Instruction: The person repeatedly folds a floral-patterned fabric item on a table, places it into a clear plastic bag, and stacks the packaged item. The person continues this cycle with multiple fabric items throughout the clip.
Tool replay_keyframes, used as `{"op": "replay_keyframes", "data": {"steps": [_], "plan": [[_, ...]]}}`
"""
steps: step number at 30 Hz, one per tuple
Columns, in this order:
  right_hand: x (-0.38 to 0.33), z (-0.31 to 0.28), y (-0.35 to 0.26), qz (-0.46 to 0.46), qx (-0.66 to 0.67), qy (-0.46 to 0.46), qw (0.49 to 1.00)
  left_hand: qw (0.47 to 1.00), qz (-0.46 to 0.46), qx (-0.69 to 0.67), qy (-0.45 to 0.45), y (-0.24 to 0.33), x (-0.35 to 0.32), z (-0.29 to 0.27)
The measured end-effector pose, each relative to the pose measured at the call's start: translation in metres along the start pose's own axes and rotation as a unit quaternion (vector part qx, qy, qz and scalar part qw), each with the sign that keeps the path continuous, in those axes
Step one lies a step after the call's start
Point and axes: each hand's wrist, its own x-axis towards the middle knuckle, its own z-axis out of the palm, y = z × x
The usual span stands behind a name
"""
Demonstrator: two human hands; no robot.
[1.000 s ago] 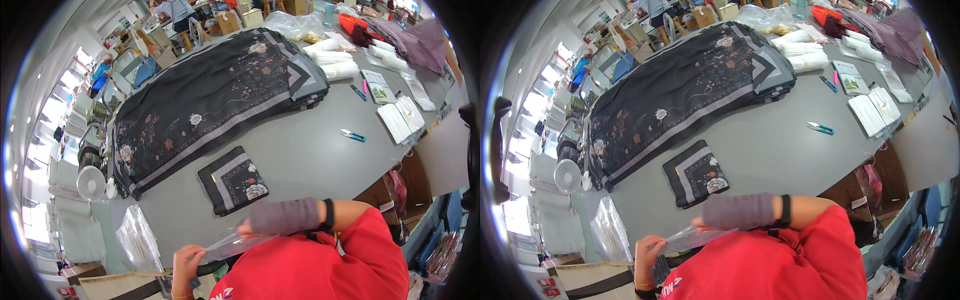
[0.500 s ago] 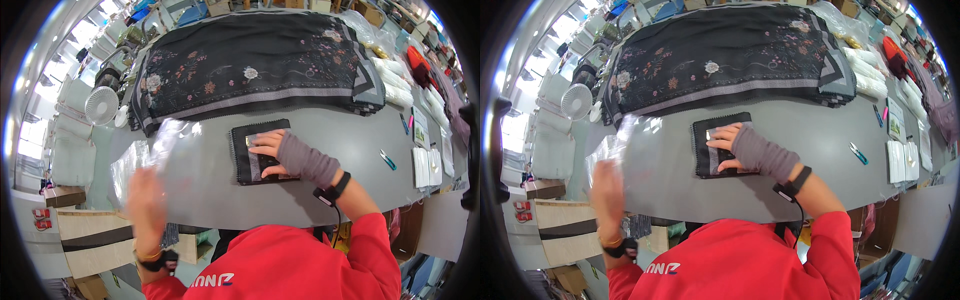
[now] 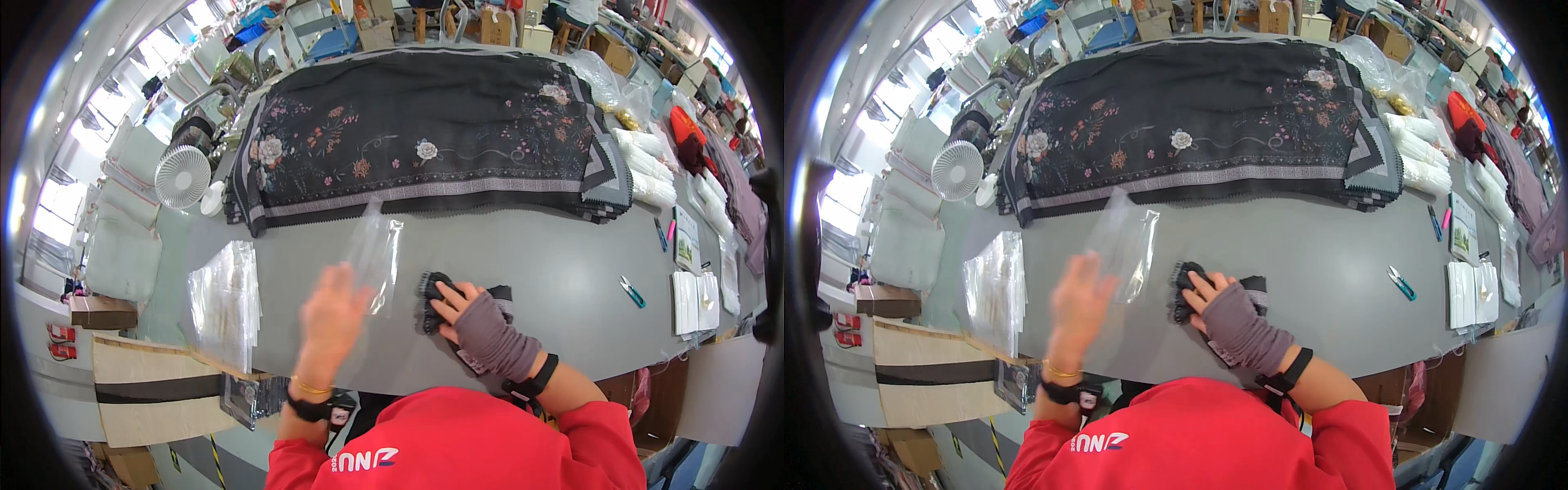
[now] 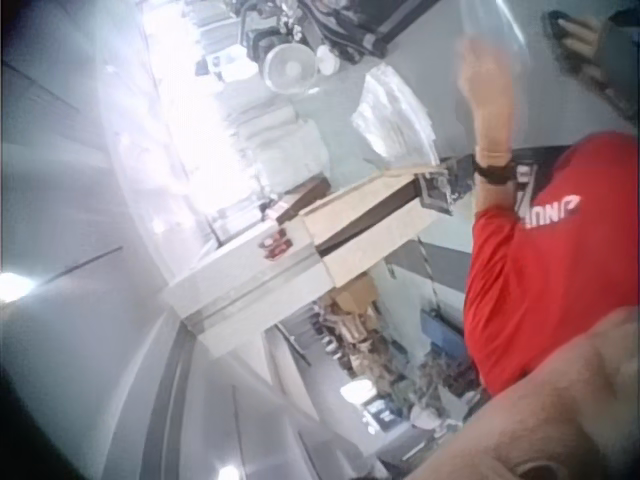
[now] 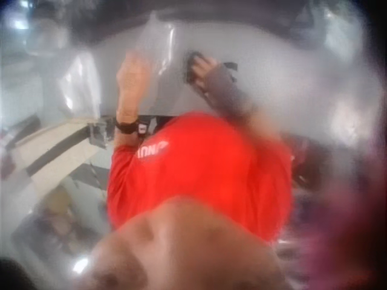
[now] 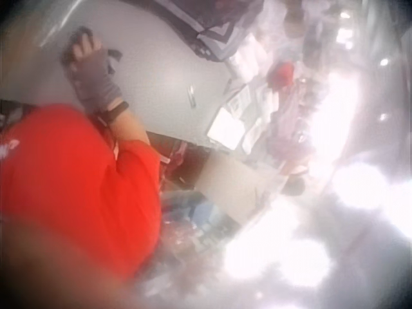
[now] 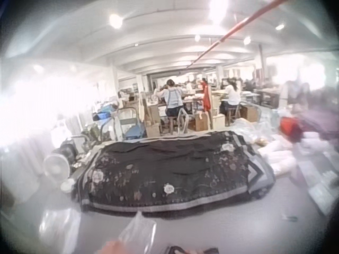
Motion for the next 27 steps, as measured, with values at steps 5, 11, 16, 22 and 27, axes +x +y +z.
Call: {"op": "replay_keyframes", "data": {"steps": [5,11,16,22,27], "plan": [[-0.004,-0.009,0.015,0.031,0.037,0.062,0.997,0.987,0.148,0.017,0.056,0.016,-0.015,-0.013],[-0.022,-0.05,0.009,0.123,0.137,0.232,0.955,0.955,0.156,-0.208,-0.143,0.032,-0.055,0.104],[-0.003,-0.027,-0.028,0.045,0.238,0.093,0.966,0.927,0.016,-0.334,-0.167,0.03,-0.053,0.12],[0.013,0.009,-0.033,-0.026,0.009,0.049,0.998,0.973,0.036,-0.224,-0.043,0.021,-0.045,0.107],[0.029,0.036,-0.027,-0.087,-0.003,-0.061,0.994,0.973,0.07,-0.221,-0.011,0.036,-0.032,0.095]]}}
